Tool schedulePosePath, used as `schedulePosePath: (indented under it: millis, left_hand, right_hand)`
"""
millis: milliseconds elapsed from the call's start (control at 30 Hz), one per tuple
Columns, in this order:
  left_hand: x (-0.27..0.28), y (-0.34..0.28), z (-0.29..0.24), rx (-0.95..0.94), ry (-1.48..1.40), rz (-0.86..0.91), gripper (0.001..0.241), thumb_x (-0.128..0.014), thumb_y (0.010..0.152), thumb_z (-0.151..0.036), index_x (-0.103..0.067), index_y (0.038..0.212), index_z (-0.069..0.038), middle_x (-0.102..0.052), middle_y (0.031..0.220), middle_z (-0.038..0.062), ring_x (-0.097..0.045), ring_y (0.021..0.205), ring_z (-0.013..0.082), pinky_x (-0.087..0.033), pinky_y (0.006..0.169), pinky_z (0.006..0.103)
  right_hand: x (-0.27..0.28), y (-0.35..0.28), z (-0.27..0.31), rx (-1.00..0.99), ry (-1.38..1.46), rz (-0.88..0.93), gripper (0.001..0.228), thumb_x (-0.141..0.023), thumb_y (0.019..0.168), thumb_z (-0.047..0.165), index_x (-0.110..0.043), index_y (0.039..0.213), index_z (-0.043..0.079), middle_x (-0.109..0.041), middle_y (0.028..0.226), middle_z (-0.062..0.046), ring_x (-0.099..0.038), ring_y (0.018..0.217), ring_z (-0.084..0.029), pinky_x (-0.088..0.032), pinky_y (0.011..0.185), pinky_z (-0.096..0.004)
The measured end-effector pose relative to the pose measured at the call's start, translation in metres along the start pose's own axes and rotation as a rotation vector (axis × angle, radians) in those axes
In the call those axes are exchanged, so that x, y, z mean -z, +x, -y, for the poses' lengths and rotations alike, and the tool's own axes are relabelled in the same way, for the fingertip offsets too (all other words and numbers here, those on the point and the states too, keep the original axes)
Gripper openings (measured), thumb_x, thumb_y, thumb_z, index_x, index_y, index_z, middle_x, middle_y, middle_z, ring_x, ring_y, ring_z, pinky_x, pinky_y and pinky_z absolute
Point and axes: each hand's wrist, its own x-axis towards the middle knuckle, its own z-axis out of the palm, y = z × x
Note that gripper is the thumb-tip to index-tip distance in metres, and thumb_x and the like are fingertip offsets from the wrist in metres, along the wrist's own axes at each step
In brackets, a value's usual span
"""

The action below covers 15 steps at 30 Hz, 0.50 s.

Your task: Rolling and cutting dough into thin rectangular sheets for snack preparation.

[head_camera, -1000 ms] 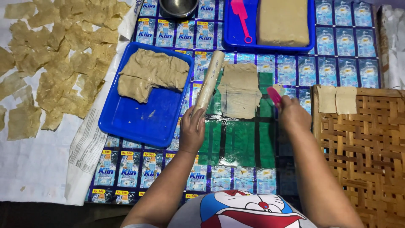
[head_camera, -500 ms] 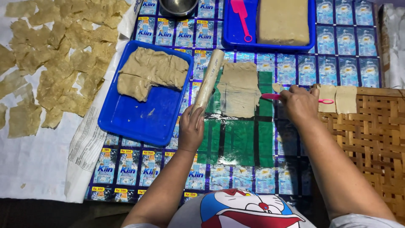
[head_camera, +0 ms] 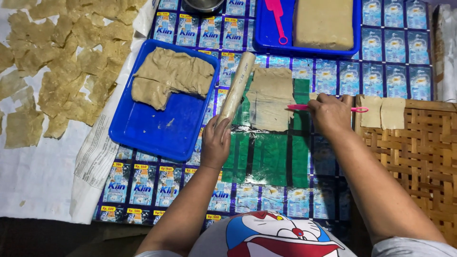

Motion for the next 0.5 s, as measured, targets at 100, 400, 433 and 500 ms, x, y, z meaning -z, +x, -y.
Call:
schedulePosePath:
  millis: [100, 400, 433, 500]
  left_hand:
    - [0.0, -0.001, 0.001, 0.005, -0.005, 0.006, 0.035, -0.065, 0.097, -0.016, -0.066, 0.132, -0.021, -0.059, 0.13, 0.019, -0.063, 0.12, 0.0392, -0.051, 0.098, 0.05]
    - [0.001, 0.0, 0.0, 0.015, -0.003, 0.009, 0.035, -0.066, 0.097, -0.017, -0.066, 0.132, -0.022, -0.059, 0.13, 0.018, -0.063, 0.12, 0.0385, -0.051, 0.098, 0.0497]
    - [0.001, 0.0, 0.0, 0.017, -0.002, 0.009, 0.035, -0.066, 0.097, -0.017, -0.066, 0.132, -0.022, -0.059, 0.13, 0.018, -0.063, 0.12, 0.0385, -0.051, 0.098, 0.0497]
    - [0.002, 0.001, 0.0, 0.016, -0.019, 0.012, 0.035, -0.065, 0.097, -0.016, -0.066, 0.132, -0.022, -0.059, 0.131, 0.019, -0.062, 0.121, 0.0387, -0.051, 0.098, 0.0496]
  right_hand:
    - [0.0, 0.003, 0.006, 0.033, 0.026, -0.034, 0.014, -0.067, 0.092, 0.034, -0.064, 0.079, 0.033, -0.058, 0.082, 0.009, -0.064, 0.079, -0.016, -0.036, 0.087, -0.04]
    - [-0.004, 0.017, 0.026, 0.076, 0.068, -0.066, 0.013, -0.066, 0.091, 0.041, -0.064, 0.08, 0.034, -0.056, 0.082, 0.01, -0.064, 0.081, -0.014, -0.037, 0.089, -0.041]
    - [-0.003, 0.019, 0.03, 0.078, 0.068, -0.065, 0.013, -0.066, 0.091, 0.041, -0.064, 0.08, 0.034, -0.056, 0.082, 0.01, -0.064, 0.081, -0.014, -0.037, 0.089, -0.041]
    - [0.0, 0.022, 0.036, 0.072, 0.106, -0.033, 0.012, -0.066, 0.088, 0.039, -0.063, 0.078, 0.034, -0.055, 0.081, 0.008, -0.064, 0.081, -0.015, -0.036, 0.09, -0.042]
